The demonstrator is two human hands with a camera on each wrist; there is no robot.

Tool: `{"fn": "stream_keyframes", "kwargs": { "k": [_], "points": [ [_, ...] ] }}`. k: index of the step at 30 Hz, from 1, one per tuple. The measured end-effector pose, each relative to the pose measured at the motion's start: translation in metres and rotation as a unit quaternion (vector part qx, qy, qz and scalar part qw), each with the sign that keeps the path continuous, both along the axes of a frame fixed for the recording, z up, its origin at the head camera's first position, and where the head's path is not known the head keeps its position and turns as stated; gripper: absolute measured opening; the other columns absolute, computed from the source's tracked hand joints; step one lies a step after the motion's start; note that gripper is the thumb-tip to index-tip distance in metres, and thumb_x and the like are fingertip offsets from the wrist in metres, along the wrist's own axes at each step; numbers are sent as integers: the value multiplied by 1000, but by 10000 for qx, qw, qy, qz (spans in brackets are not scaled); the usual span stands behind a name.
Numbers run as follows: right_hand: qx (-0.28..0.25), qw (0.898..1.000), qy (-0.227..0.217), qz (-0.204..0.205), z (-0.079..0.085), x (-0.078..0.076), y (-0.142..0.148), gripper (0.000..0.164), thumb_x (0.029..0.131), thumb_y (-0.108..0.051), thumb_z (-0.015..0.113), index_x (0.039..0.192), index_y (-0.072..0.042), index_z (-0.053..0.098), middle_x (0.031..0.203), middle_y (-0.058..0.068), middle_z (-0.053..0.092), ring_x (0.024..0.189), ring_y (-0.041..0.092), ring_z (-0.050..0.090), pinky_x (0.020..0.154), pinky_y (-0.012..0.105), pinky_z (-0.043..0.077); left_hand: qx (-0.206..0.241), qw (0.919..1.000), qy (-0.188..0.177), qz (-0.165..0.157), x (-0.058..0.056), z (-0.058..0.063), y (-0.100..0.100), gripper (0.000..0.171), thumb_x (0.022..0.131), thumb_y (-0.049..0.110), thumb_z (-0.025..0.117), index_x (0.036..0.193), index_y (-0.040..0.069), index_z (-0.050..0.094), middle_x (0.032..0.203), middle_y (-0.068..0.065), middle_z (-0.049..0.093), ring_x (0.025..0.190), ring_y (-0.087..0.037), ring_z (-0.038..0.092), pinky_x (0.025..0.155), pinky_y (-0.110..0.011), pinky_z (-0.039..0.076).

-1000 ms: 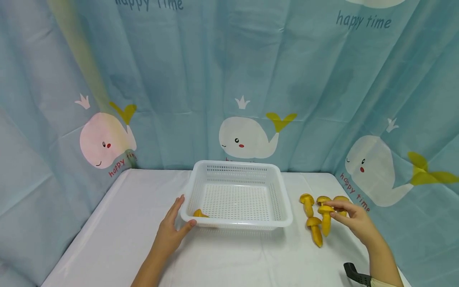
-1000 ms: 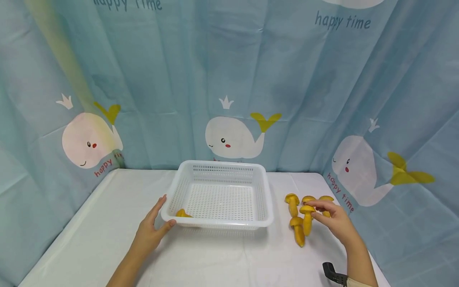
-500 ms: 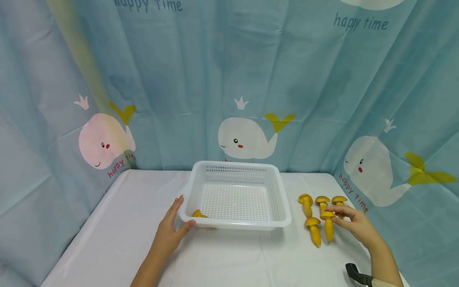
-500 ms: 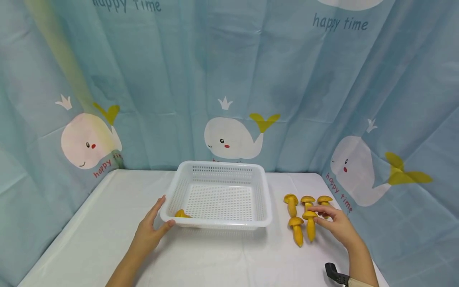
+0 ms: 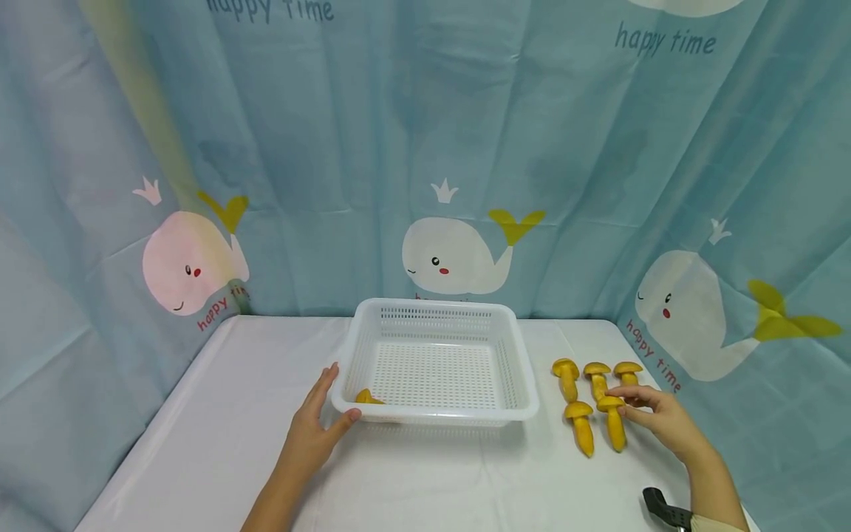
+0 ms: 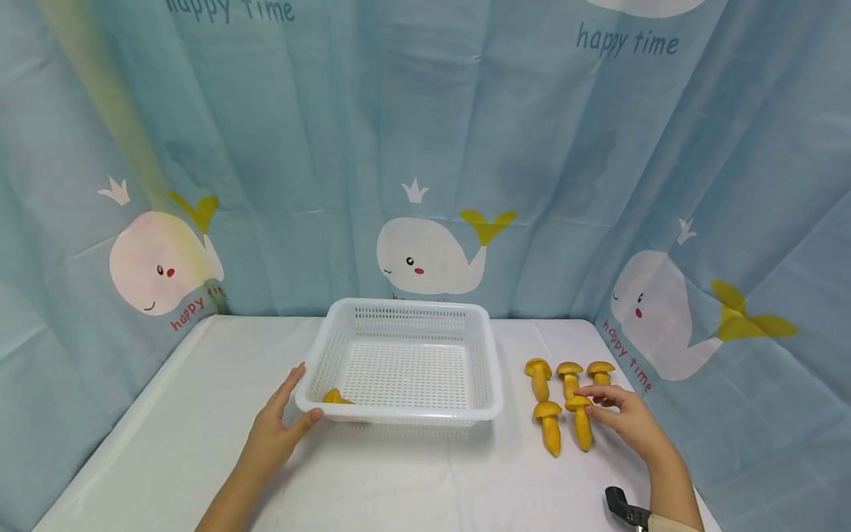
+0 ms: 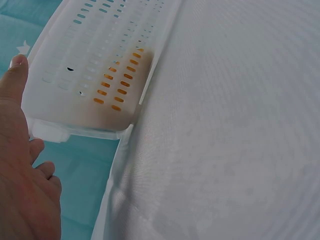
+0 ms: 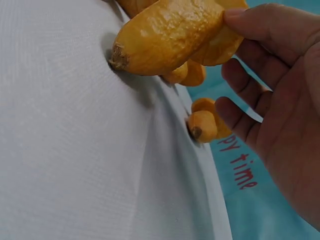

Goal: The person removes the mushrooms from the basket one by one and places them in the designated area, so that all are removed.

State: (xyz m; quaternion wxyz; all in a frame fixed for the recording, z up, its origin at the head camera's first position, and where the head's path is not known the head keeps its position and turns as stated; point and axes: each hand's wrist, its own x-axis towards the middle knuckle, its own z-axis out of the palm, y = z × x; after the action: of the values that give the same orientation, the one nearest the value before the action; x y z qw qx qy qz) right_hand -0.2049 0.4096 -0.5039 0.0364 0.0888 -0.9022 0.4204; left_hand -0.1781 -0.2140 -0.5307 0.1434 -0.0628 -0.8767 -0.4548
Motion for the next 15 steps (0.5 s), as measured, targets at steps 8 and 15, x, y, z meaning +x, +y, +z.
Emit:
{"fn": "stream_keyframes", "kwargs": {
  "k": [8,15],
  "points": [
    [161,9995,-214,-155,-2,-2,2,32,97,-23,73,125,-6,72,115,0,72,94,6,55,74,24,48,-41,10000,60,-6,-1,2,0,90,90,41,79,163,29,28,169,-10,24,153,-42,27,113,-74,29],
    [118,9982,-538,-244,-4,-2,2,36,97,-26,72,128,-6,71,118,5,71,92,10,57,75,24,50,-6,10000,-35,25,-1,2,1,90,89,42,79,163,32,28,170,-8,24,154,-40,26,114,-73,29]
  ]
}}
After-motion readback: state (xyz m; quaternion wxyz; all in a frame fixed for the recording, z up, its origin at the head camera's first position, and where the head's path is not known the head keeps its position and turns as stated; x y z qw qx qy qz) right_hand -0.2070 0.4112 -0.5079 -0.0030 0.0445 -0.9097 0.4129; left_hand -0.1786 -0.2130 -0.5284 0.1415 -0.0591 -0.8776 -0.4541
